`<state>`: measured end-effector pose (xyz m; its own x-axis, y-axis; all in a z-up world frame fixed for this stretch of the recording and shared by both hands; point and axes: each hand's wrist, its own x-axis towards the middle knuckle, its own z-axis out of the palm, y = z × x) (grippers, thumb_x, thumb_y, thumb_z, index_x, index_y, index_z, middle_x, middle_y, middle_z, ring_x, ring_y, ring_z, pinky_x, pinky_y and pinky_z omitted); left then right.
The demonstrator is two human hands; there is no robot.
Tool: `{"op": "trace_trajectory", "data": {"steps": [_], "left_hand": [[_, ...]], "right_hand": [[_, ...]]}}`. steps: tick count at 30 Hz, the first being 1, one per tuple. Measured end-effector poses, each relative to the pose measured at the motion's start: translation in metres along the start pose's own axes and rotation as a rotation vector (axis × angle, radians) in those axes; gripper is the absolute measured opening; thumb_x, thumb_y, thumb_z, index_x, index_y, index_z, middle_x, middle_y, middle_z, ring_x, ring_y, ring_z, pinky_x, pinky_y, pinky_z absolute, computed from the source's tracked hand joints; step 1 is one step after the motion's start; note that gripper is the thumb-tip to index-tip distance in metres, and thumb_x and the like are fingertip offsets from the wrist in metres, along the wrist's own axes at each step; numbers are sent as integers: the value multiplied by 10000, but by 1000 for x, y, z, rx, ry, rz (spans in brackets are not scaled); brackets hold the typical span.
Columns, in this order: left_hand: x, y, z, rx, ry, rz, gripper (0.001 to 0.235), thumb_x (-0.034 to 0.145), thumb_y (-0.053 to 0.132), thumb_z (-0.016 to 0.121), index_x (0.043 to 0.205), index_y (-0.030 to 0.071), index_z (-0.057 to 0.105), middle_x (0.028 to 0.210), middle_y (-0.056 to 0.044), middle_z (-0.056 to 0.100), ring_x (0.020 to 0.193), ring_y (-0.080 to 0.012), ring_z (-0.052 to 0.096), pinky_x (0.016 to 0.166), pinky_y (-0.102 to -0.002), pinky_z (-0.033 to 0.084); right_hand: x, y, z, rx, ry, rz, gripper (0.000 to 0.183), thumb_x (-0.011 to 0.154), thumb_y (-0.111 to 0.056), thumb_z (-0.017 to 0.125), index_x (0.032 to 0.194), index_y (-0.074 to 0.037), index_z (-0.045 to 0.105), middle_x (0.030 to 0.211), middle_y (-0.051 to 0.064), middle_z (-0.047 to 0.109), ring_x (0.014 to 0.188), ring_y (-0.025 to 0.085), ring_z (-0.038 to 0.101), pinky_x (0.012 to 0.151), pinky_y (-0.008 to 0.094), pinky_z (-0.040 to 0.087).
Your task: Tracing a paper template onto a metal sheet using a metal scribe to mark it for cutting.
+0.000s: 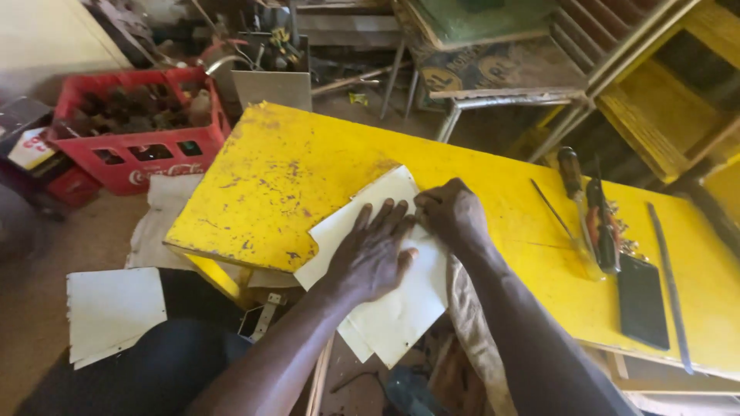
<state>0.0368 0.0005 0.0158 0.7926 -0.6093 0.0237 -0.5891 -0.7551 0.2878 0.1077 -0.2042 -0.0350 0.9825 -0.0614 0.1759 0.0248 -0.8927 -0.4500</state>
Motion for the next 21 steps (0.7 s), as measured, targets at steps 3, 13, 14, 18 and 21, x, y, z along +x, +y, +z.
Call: {"op": "trace_trajectory", "data": {"steps": [3, 13, 14, 18, 21], "left_hand": [[2, -3, -6, 15, 14, -39, 625, 1085, 378, 389, 1617, 53, 432, 1735, -211, 330, 1621, -367, 281, 1309, -574, 164], [6, -8, 0, 17, -26, -40, 611, 1086, 370, 358, 1622, 85, 428, 1746, -182, 314, 1631, -348, 261, 1310, -582, 161], [7, -8, 4, 21, -33, -35, 613, 1086, 380, 355, 1628, 100, 418, 1749, -173, 315, 1634, -343, 258, 1313, -585, 167], [8, -3, -7, 49, -29, -37, 612, 1088, 346, 343, 1649, 108, 395, 1751, -160, 320, 1634, -326, 263, 1313, -553, 159], [3, 1, -5, 12, -27, -85, 615, 1089, 345, 317, 1633, 70, 401, 1740, -190, 322, 1629, -328, 260, 1308, -545, 160]], "right_hand": [[-52, -30, -40, 31, -111, 198, 542, 951, -486, 662, 1116, 29, 700, 1027, 322, 721, 1066, 536, 712, 869, 674, 526], [-63, -45, -58, -176, -311, 187, 451, 992, -535, 512, 1366, -344, 674, 1200, 73, 696, 1177, 362, 713, 953, 541, 609], [-48, -48, -51, -155, -298, 141, 485, 992, -550, 525, 1347, -264, 689, 1231, 133, 703, 1182, 404, 703, 969, 584, 585], [-15, -48, -37, -175, -158, 40, 478, 1047, -483, 540, 1388, -181, 686, 1207, 159, 716, 1148, 362, 740, 943, 518, 617], [-52, -68, -62, -132, -310, 179, 604, 972, -727, 462, 1389, -341, 667, 1241, 71, 708, 1209, 347, 701, 969, 534, 581]]}}
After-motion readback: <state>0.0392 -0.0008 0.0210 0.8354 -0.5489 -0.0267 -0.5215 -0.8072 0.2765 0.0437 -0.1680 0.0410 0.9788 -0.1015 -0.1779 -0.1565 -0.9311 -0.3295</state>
